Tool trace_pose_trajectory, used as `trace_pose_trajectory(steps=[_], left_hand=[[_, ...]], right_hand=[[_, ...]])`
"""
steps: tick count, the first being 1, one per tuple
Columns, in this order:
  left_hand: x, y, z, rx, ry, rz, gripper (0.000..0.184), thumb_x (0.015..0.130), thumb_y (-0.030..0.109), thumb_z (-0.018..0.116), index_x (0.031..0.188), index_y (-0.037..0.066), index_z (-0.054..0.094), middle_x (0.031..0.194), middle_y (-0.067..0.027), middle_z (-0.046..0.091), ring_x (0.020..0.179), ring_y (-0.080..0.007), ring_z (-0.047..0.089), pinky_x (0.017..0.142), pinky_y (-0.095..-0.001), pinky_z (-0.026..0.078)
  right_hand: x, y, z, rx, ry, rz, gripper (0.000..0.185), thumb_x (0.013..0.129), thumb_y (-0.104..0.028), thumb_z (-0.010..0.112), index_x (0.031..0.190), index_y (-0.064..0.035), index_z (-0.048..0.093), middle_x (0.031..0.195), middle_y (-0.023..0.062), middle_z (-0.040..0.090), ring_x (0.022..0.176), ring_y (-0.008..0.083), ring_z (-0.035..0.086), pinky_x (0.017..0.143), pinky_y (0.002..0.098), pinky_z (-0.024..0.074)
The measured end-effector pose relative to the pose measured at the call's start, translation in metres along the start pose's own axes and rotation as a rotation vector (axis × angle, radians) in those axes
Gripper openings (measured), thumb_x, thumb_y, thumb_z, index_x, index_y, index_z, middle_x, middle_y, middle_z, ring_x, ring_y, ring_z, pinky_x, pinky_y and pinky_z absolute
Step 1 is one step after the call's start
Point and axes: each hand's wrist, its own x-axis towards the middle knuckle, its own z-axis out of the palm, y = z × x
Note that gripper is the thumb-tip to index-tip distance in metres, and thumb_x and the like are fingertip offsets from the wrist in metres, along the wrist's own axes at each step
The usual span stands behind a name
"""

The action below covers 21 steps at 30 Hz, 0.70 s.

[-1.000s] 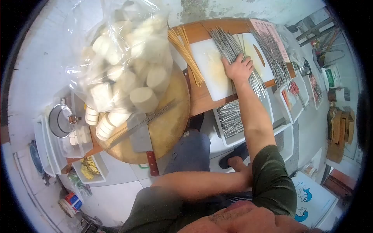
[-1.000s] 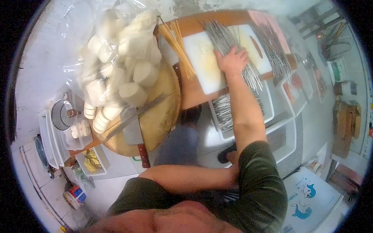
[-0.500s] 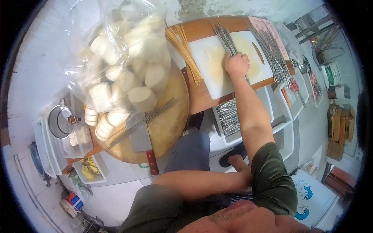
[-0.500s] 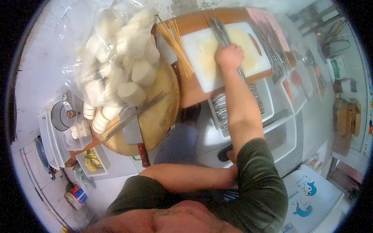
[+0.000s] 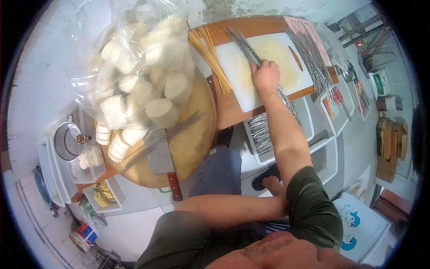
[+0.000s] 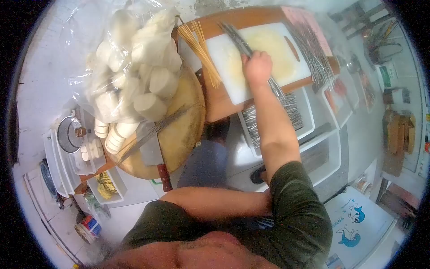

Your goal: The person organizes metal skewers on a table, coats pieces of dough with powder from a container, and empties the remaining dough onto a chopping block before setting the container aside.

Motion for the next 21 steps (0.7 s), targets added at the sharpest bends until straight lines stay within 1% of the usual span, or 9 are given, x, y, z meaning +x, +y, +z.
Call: trace_pose_trajectory(steps=[5, 11, 15, 16, 21], left_hand=[[0.000, 0.000, 0.000, 0.014, -0.014, -0.005, 0.043, 0.098, 0.033, 0.035, 0.131, 0.008, 0.046, 0.132, -0.0127, 0.048, 0.122, -0.0247, 0.043, 0.102, -0.0402, 0.033], [0.003, -0.006, 0.002, 0.030, -0.025, -0.035, 0.042, 0.098, 0.032, 0.035, 0.130, 0.008, 0.047, 0.131, -0.0127, 0.049, 0.122, -0.0249, 0.043, 0.101, -0.0409, 0.033], [0.006, -0.017, 0.000, 0.045, -0.014, -0.075, 0.042, 0.097, 0.031, 0.036, 0.130, 0.008, 0.048, 0.131, -0.0127, 0.049, 0.121, -0.0251, 0.044, 0.100, -0.0414, 0.034], [0.007, -0.017, -0.002, 0.043, -0.015, -0.071, 0.042, 0.097, 0.031, 0.036, 0.130, 0.008, 0.048, 0.131, -0.0127, 0.049, 0.121, -0.0251, 0.044, 0.100, -0.0415, 0.034], [0.004, -0.019, -0.006, 0.062, -0.003, -0.087, 0.041, 0.097, 0.031, 0.036, 0.129, 0.008, 0.048, 0.130, -0.0127, 0.050, 0.121, -0.0253, 0.045, 0.099, -0.0421, 0.034]], right_hand=[[-0.016, -0.004, -0.011, 0.103, -0.068, -0.073, 0.033, 0.075, -0.034, 0.070, 0.081, -0.0028, 0.061, 0.081, 0.0151, 0.059, 0.079, 0.0341, 0.057, 0.070, 0.0440, 0.0468], [-0.043, -0.015, -0.038, 0.183, -0.101, -0.101, 0.030, 0.075, -0.030, 0.071, 0.083, -0.0031, 0.061, 0.084, 0.0149, 0.060, 0.080, 0.0339, 0.056, 0.071, 0.0437, 0.0466], [-0.063, -0.024, -0.043, 0.145, -0.075, -0.084, 0.031, 0.075, -0.030, 0.071, 0.088, -0.0040, 0.061, 0.086, 0.0133, 0.060, 0.080, 0.0330, 0.057, 0.072, 0.0429, 0.0459], [-0.065, -0.024, -0.045, 0.139, -0.101, -0.056, 0.031, 0.076, -0.031, 0.071, 0.090, -0.0048, 0.061, 0.087, 0.0129, 0.060, 0.081, 0.0327, 0.057, 0.073, 0.0426, 0.0458], [-0.070, -0.027, -0.051, 0.095, -0.162, 0.015, 0.031, 0.077, -0.033, 0.070, 0.090, -0.0058, 0.063, 0.089, 0.0126, 0.061, 0.083, 0.0329, 0.057, 0.074, 0.0423, 0.0459]])
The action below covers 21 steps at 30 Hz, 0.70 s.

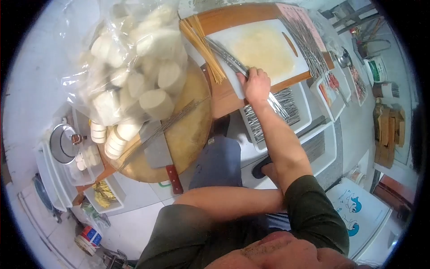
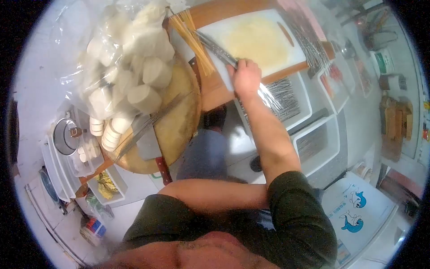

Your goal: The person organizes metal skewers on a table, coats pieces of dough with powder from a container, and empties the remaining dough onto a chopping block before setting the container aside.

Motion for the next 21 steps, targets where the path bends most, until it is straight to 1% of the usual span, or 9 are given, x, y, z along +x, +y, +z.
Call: trace_pose_trajectory(steps=[1, 4, 8, 11, 14, 15, 18, 21], left_hand=[[-0.003, 0.002, 0.000, 0.003, -0.004, 0.007, 0.041, 0.097, 0.030, 0.036, 0.129, 0.008, 0.049, 0.130, -0.0127, 0.050, 0.120, -0.0254, 0.045, 0.099, -0.0422, 0.034], [-0.004, 0.004, 0.001, 0.009, -0.019, 0.018, 0.041, 0.097, 0.030, 0.036, 0.129, 0.008, 0.049, 0.130, -0.0127, 0.050, 0.120, -0.0255, 0.045, 0.099, -0.0426, 0.035], [-0.006, 0.001, 0.003, 0.018, -0.030, 0.013, 0.040, 0.096, 0.029, 0.037, 0.128, 0.008, 0.050, 0.130, -0.0127, 0.051, 0.120, -0.0256, 0.046, 0.098, -0.0431, 0.035], [-0.008, 0.002, 0.003, 0.032, -0.035, 0.017, 0.040, 0.096, 0.029, 0.037, 0.128, 0.008, 0.050, 0.129, -0.0127, 0.051, 0.119, -0.0258, 0.046, 0.098, -0.0434, 0.035], [-0.011, 0.004, 0.005, 0.031, -0.049, 0.027, 0.040, 0.096, 0.029, 0.037, 0.128, 0.008, 0.050, 0.129, -0.0127, 0.051, 0.119, -0.0259, 0.047, 0.097, -0.0438, 0.036], [-0.012, 0.004, 0.005, 0.035, -0.054, 0.028, 0.040, 0.096, 0.028, 0.037, 0.128, 0.008, 0.051, 0.129, -0.0127, 0.051, 0.119, -0.0259, 0.047, 0.097, -0.0439, 0.036], [-0.014, 0.007, 0.005, 0.028, -0.066, 0.039, 0.040, 0.096, 0.028, 0.038, 0.127, 0.008, 0.051, 0.129, -0.0127, 0.052, 0.119, -0.0260, 0.047, 0.097, -0.0443, 0.036], [-0.017, 0.009, 0.004, 0.017, -0.075, 0.051, 0.039, 0.095, 0.028, 0.038, 0.127, 0.008, 0.051, 0.128, -0.0127, 0.052, 0.118, -0.0262, 0.048, 0.096, -0.0447, 0.036]], right_hand=[[0.001, -0.001, 0.000, 0.008, -0.020, 0.010, 0.031, 0.077, -0.033, 0.070, 0.090, -0.0060, 0.063, 0.089, 0.0125, 0.061, 0.084, 0.0329, 0.057, 0.074, 0.0424, 0.0459], [-0.003, -0.005, 0.004, 0.004, 0.029, 0.018, 0.031, 0.077, -0.035, 0.069, 0.089, -0.0062, 0.064, 0.090, 0.0123, 0.061, 0.084, 0.0330, 0.057, 0.075, 0.0427, 0.0460], [-0.005, -0.011, 0.003, -0.014, -0.026, 0.050, 0.033, 0.077, -0.036, 0.069, 0.088, -0.0061, 0.064, 0.092, 0.0115, 0.062, 0.087, 0.0322, 0.056, 0.075, 0.0429, 0.0452], [-0.004, -0.009, 0.004, -0.031, -0.007, 0.051, 0.033, 0.077, -0.038, 0.068, 0.089, -0.0069, 0.064, 0.093, 0.0103, 0.062, 0.089, 0.0309, 0.056, 0.076, 0.0432, 0.0436], [-0.005, -0.012, 0.009, -0.055, 0.075, 0.026, 0.034, 0.077, -0.039, 0.068, 0.091, -0.0077, 0.065, 0.094, 0.0094, 0.061, 0.091, 0.0301, 0.056, 0.078, 0.0433, 0.0422], [-0.006, -0.012, 0.009, -0.081, 0.026, 0.040, 0.037, 0.078, -0.039, 0.068, 0.098, -0.0084, 0.064, 0.096, 0.0094, 0.061, 0.093, 0.0300, 0.055, 0.079, 0.0431, 0.0417], [-0.004, -0.011, 0.011, -0.117, 0.023, 0.012, 0.041, 0.079, -0.041, 0.065, 0.104, -0.0086, 0.062, 0.100, 0.0110, 0.059, 0.093, 0.0309, 0.054, 0.080, 0.0435, 0.0410], [-0.003, -0.008, 0.010, -0.158, -0.010, -0.056, 0.049, 0.083, -0.044, 0.061, 0.118, -0.0098, 0.056, 0.106, 0.0132, 0.058, 0.099, 0.0318, 0.054, 0.083, 0.0442, 0.0419]])
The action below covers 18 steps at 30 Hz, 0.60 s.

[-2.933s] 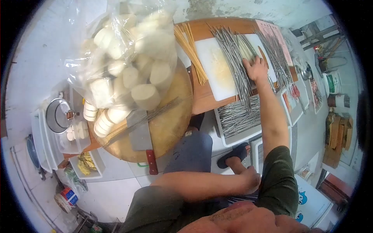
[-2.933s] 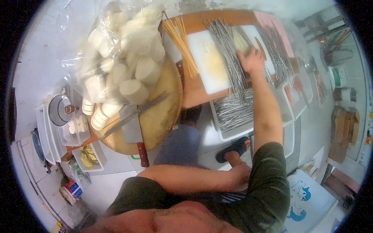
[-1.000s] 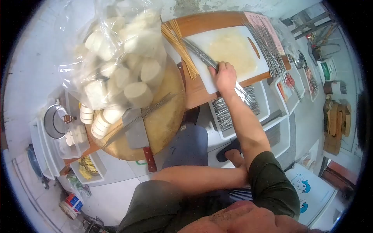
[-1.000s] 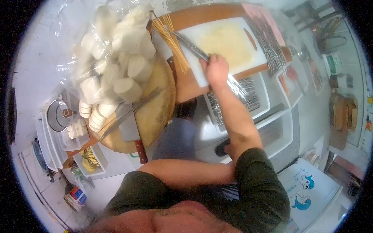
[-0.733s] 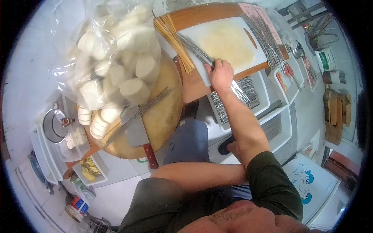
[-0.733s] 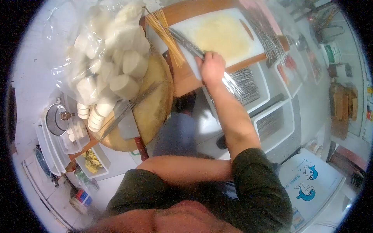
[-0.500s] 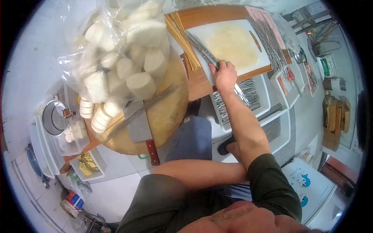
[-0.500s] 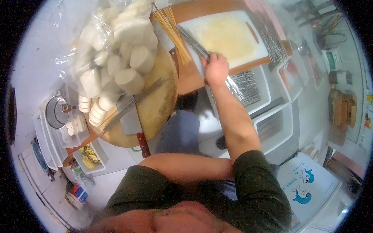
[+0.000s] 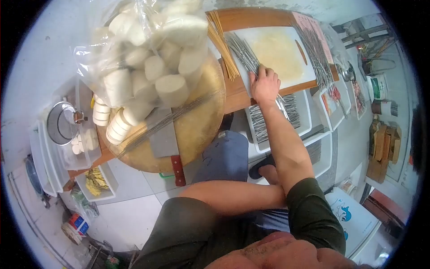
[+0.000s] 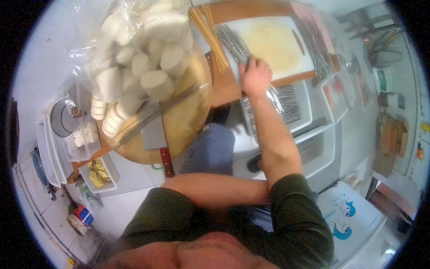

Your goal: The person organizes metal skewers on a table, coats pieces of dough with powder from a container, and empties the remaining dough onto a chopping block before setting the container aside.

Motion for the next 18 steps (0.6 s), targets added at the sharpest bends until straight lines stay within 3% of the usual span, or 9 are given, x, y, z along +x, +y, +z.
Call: trace_pose_trajectory(steps=[9, 12, 18], left_hand=[[-0.003, 0.006, -0.002, -0.021, 0.006, 0.012, 0.039, 0.095, 0.026, 0.039, 0.126, 0.008, 0.053, 0.127, -0.0127, 0.053, 0.117, -0.0265, 0.049, 0.095, -0.0458, 0.037], [-0.002, 0.005, 0.000, -0.023, 0.005, 0.011, 0.039, 0.094, 0.026, 0.039, 0.126, 0.008, 0.053, 0.127, -0.0127, 0.053, 0.117, -0.0267, 0.049, 0.094, -0.0461, 0.037], [0.007, 0.004, 0.006, 0.007, -0.003, -0.013, 0.038, 0.094, 0.025, 0.039, 0.125, 0.008, 0.054, 0.126, -0.0127, 0.054, 0.116, -0.0269, 0.050, 0.093, -0.0469, 0.038]], right_hand=[[0.006, 0.001, 0.003, 0.046, -0.085, 0.156, 0.052, 0.082, -0.051, 0.060, 0.119, -0.0140, 0.058, 0.106, 0.0171, 0.058, 0.101, 0.0354, 0.053, 0.086, 0.0459, 0.0417], [0.008, 0.009, 0.010, 0.002, 0.102, 0.168, 0.043, 0.079, -0.046, 0.064, 0.103, -0.0109, 0.063, 0.088, 0.0163, 0.058, 0.086, 0.0351, 0.056, 0.076, 0.0476, 0.0438], [0.011, 0.040, 0.004, -0.027, 0.059, 0.352, 0.044, 0.079, -0.047, 0.062, 0.101, -0.0095, 0.063, 0.088, 0.0206, 0.060, 0.086, 0.0392, 0.058, 0.075, 0.0507, 0.0448]])
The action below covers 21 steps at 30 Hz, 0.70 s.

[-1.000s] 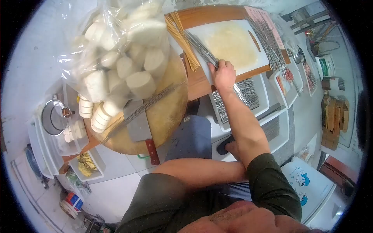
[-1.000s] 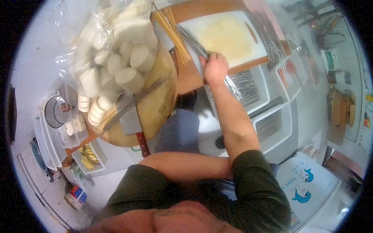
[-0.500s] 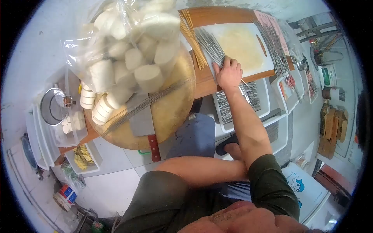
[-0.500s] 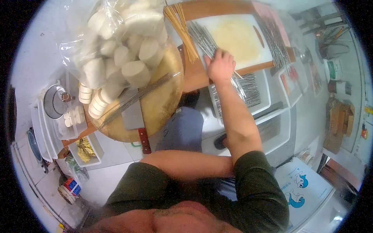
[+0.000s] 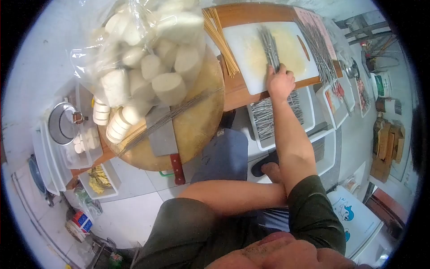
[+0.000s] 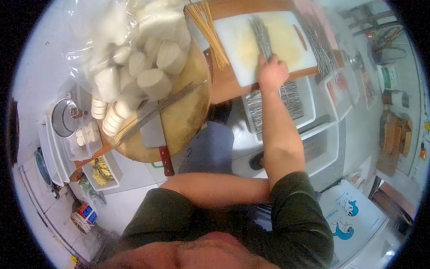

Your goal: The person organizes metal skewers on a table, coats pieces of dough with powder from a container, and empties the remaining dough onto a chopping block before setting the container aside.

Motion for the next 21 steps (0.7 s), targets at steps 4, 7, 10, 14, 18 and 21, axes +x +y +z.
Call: trace_pose_trajectory(steps=[4, 7, 10, 14, 18, 21], left_hand=[[0.010, -0.006, 0.007, 0.066, -0.009, -0.024, 0.038, 0.094, 0.024, 0.040, 0.125, 0.008, 0.054, 0.126, -0.0127, 0.055, 0.116, -0.0271, 0.051, 0.093, -0.0473, 0.038], [0.015, -0.010, 0.009, 0.115, -0.009, -0.037, 0.038, 0.093, 0.024, 0.040, 0.124, 0.008, 0.055, 0.126, -0.0127, 0.055, 0.115, -0.0272, 0.051, 0.092, -0.0477, 0.039], [0.015, -0.008, 0.013, 0.148, -0.015, -0.041, 0.037, 0.093, 0.024, 0.040, 0.124, 0.008, 0.055, 0.125, -0.0127, 0.055, 0.115, -0.0273, 0.051, 0.092, -0.0481, 0.039], [0.015, -0.007, 0.013, 0.177, -0.020, -0.040, 0.037, 0.093, 0.023, 0.040, 0.124, 0.008, 0.056, 0.125, -0.0127, 0.056, 0.115, -0.0275, 0.052, 0.091, -0.0486, 0.039], [0.011, 0.000, 0.014, 0.177, -0.039, -0.027, 0.037, 0.093, 0.022, 0.041, 0.123, 0.008, 0.056, 0.124, -0.0127, 0.056, 0.114, -0.0276, 0.052, 0.091, -0.0491, 0.040], [0.010, -0.001, 0.014, 0.182, -0.044, -0.028, 0.037, 0.092, 0.022, 0.041, 0.123, 0.008, 0.057, 0.124, -0.0127, 0.056, 0.114, -0.0277, 0.053, 0.090, -0.0494, 0.040]], right_hand=[[0.007, 0.017, -0.004, -0.057, -0.065, 0.225, 0.049, 0.079, -0.049, 0.060, 0.111, -0.0106, 0.061, 0.100, 0.0220, 0.059, 0.096, 0.0400, 0.056, 0.081, 0.0509, 0.0447], [0.013, 0.022, -0.013, -0.055, -0.213, 0.405, 0.057, 0.082, -0.051, 0.057, 0.123, -0.0119, 0.055, 0.115, 0.0232, 0.052, 0.106, 0.0413, 0.052, 0.088, 0.0511, 0.0439], [0.018, 0.022, -0.018, 0.025, -0.267, 0.476, 0.058, 0.083, -0.052, 0.055, 0.125, -0.0117, 0.053, 0.120, 0.0240, 0.049, 0.111, 0.0414, 0.050, 0.091, 0.0504, 0.0435], [0.023, 0.031, -0.018, 0.032, -0.335, 0.437, 0.058, 0.084, -0.051, 0.055, 0.126, -0.0109, 0.052, 0.124, 0.0251, 0.046, 0.113, 0.0412, 0.050, 0.092, 0.0492, 0.0439], [0.024, 0.028, -0.016, 0.041, -0.353, 0.429, 0.057, 0.084, -0.050, 0.055, 0.126, -0.0108, 0.051, 0.124, 0.0258, 0.046, 0.111, 0.0422, 0.052, 0.091, 0.0491, 0.0445], [0.026, 0.025, -0.022, -0.010, -0.381, 0.374, 0.056, 0.085, -0.048, 0.055, 0.126, -0.0092, 0.050, 0.124, 0.0259, 0.046, 0.110, 0.0428, 0.052, 0.091, 0.0486, 0.0449]])
